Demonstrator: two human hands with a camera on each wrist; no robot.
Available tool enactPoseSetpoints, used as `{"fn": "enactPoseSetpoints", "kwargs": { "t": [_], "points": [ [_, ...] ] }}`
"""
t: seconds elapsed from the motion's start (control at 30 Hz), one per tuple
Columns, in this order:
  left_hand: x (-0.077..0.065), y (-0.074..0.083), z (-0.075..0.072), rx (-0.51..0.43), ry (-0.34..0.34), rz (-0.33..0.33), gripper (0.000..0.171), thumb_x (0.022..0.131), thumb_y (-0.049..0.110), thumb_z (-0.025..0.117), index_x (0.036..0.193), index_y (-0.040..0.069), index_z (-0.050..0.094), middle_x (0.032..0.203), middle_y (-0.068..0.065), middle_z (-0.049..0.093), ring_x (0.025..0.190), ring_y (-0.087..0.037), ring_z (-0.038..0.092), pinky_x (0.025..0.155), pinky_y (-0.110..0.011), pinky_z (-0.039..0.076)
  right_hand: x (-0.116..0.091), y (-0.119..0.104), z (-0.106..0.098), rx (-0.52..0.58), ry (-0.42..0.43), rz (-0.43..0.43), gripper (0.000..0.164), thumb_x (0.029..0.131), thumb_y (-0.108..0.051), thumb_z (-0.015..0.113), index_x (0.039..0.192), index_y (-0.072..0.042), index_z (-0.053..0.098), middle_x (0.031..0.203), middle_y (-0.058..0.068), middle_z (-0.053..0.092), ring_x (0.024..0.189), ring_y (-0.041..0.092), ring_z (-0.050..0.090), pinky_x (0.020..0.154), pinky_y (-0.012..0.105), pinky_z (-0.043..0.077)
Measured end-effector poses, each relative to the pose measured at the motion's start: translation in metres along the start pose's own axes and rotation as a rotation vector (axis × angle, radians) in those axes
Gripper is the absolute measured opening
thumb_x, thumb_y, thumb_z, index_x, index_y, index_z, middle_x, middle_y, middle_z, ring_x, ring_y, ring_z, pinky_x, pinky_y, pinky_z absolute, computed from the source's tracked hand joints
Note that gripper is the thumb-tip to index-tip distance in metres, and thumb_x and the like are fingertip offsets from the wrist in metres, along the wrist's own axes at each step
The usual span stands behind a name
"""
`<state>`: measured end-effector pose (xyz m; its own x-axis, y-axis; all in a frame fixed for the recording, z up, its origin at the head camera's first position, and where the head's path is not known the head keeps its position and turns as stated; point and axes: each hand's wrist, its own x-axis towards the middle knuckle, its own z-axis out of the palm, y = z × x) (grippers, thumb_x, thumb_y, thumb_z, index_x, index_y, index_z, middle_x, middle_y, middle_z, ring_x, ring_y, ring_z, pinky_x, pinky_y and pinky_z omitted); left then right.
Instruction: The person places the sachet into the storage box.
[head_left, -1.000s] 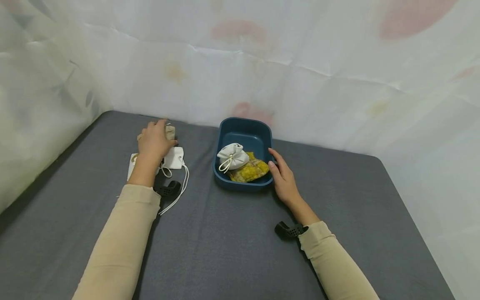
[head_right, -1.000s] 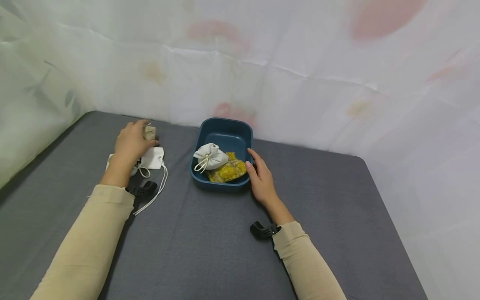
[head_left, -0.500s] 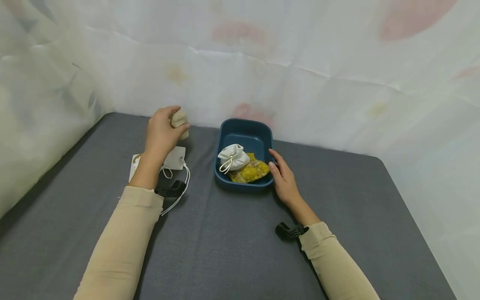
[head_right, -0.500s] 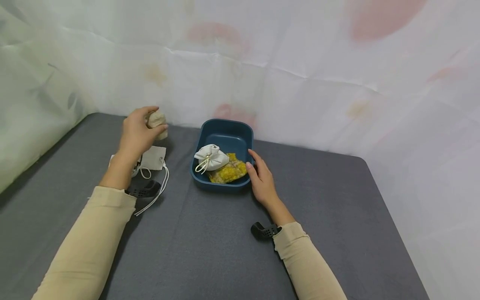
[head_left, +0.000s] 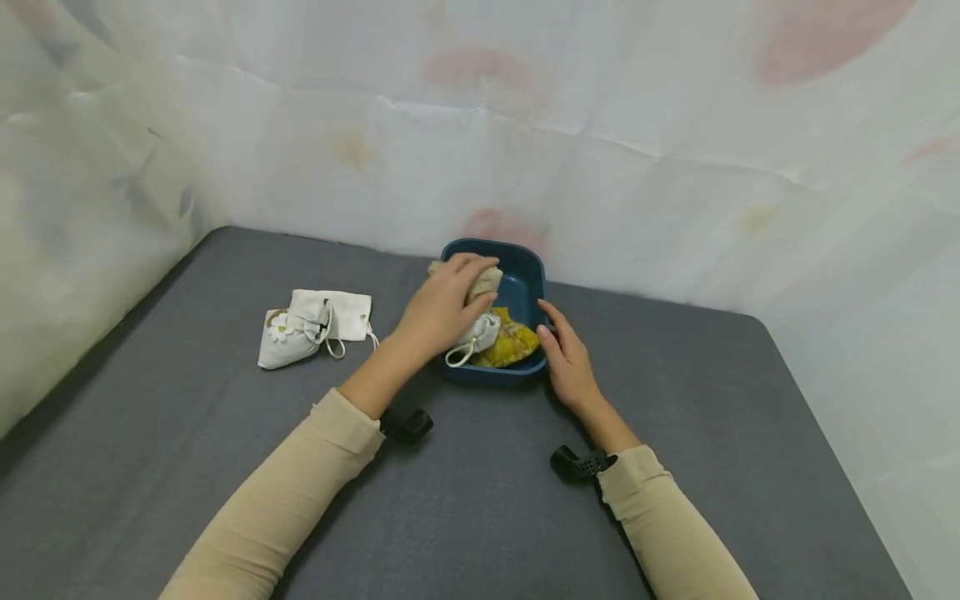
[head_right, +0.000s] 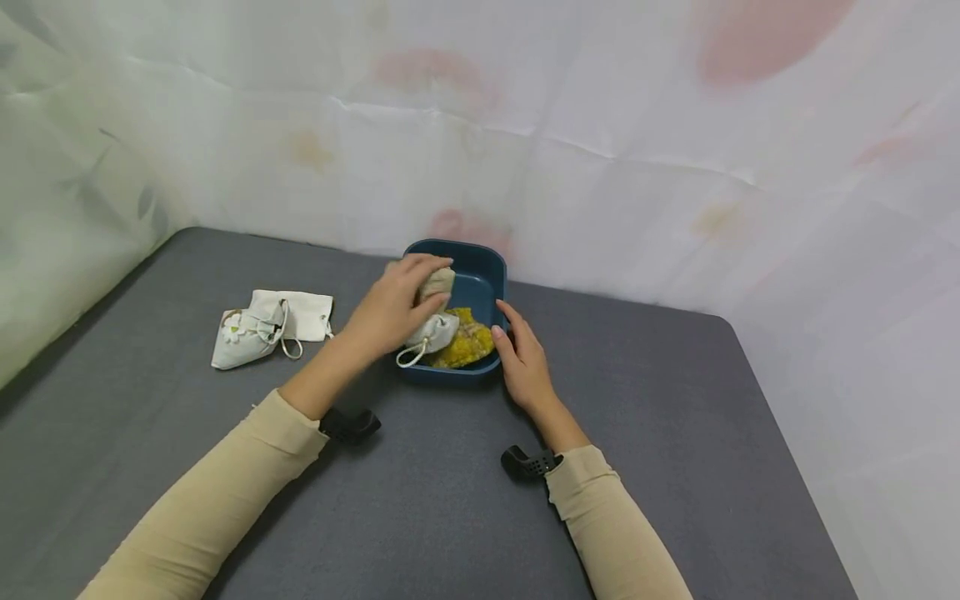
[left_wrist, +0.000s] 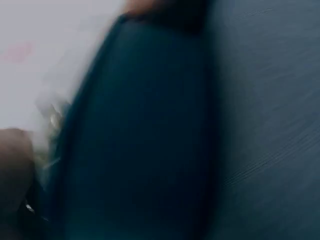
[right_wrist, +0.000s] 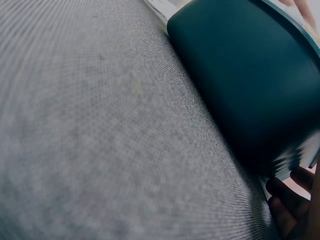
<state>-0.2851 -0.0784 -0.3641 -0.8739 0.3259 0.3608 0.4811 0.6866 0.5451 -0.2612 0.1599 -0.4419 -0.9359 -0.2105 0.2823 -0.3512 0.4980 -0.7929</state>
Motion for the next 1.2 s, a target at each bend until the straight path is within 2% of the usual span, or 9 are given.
{"fn": "enactPoseSetpoints", "kwargs": {
  "t": [0.1,0.17,0.27,0.37,0.57,0.77,0.97,1.13,1.2],
  "points": [
    [-0.003,0.002,0.015,0.057,-0.114,0.025,0.052,0.107,0.041,0.049,0.154,0.021,0.043,0.157,-0.012,0.042,0.141,-0.034,0.047,0.114,-0.057,0.042,0.001,-0.001,0.001,-0.002,0.000,-0.001,0.050,0.111,-0.031,0.039,0.158,-0.015,0.037,0.161,0.009,0.040,0.132,0.036,0.054,0.110,0.057,0.044],
    [-0.004,0.002,0.020,0.060,-0.136,0.009,0.053,0.107,0.043,0.048,0.155,0.022,0.042,0.161,-0.012,0.037,0.145,-0.036,0.043,0.116,-0.060,0.038,0.002,-0.002,0.001,-0.003,0.000,0.000,0.050,0.111,-0.031,0.039,0.157,-0.015,0.037,0.161,0.009,0.040,0.133,0.035,0.054,0.111,0.057,0.044],
    [-0.004,-0.001,0.020,0.034,-0.135,-0.029,0.057,0.104,0.045,0.052,0.156,0.024,0.040,0.166,-0.011,0.029,0.150,-0.038,0.035,0.117,-0.063,0.035,0.002,-0.003,0.001,-0.007,0.000,0.007,0.050,0.111,-0.032,0.038,0.157,-0.015,0.037,0.161,0.009,0.040,0.135,0.035,0.052,0.113,0.057,0.042],
    [-0.003,-0.003,0.018,0.015,-0.144,-0.056,0.061,0.103,0.047,0.056,0.157,0.025,0.038,0.169,-0.011,0.022,0.153,-0.038,0.029,0.116,-0.063,0.037,0.002,-0.003,0.001,-0.012,0.001,0.011,0.050,0.111,-0.032,0.038,0.157,-0.015,0.037,0.161,0.009,0.040,0.136,0.035,0.051,0.113,0.058,0.042],
    [-0.005,-0.007,0.008,0.047,-0.104,-0.049,0.069,0.098,0.048,0.064,0.157,0.026,0.037,0.169,-0.009,0.023,0.153,-0.035,0.030,0.112,-0.060,0.043,0.003,-0.003,0.004,-0.009,0.000,0.003,0.050,0.110,-0.032,0.038,0.157,-0.015,0.037,0.162,0.009,0.039,0.136,0.036,0.051,0.112,0.058,0.042],
    [-0.004,-0.014,-0.019,0.045,-0.106,-0.095,0.075,0.097,0.051,0.064,0.160,0.025,0.032,0.169,-0.007,0.021,0.152,-0.038,0.031,0.112,-0.064,0.040,0.004,-0.004,0.006,-0.003,-0.002,-0.004,0.049,0.110,-0.031,0.039,0.158,-0.017,0.037,0.162,0.009,0.038,0.138,0.035,0.049,0.113,0.058,0.041],
    [-0.007,-0.036,-0.058,0.101,-0.135,-0.200,0.089,0.092,0.060,0.065,0.163,0.027,0.022,0.171,-0.012,0.013,0.153,-0.044,0.026,0.115,-0.068,0.032,0.003,-0.002,0.006,0.006,-0.002,-0.021,0.049,0.110,-0.030,0.039,0.158,-0.017,0.037,0.163,0.010,0.038,0.138,0.036,0.050,0.113,0.058,0.041],
    [-0.021,-0.070,-0.105,0.151,-0.298,-0.256,0.106,0.084,0.055,0.078,0.164,0.027,0.014,0.170,-0.018,0.011,0.153,-0.049,0.017,0.116,-0.075,0.016,0.002,0.000,0.006,0.004,0.005,-0.023,0.049,0.110,-0.029,0.040,0.157,-0.015,0.037,0.162,0.010,0.038,0.138,0.037,0.050,0.113,0.059,0.040],
    [-0.031,-0.086,-0.122,0.135,-0.361,-0.272,0.115,0.079,0.050,0.084,0.165,0.024,0.012,0.169,-0.021,0.012,0.154,-0.049,0.015,0.116,-0.076,0.015,0.003,0.000,0.006,0.002,0.003,-0.022,0.049,0.110,-0.030,0.040,0.157,-0.015,0.037,0.162,0.010,0.038,0.139,0.037,0.048,0.114,0.059,0.039]
  ]
}}
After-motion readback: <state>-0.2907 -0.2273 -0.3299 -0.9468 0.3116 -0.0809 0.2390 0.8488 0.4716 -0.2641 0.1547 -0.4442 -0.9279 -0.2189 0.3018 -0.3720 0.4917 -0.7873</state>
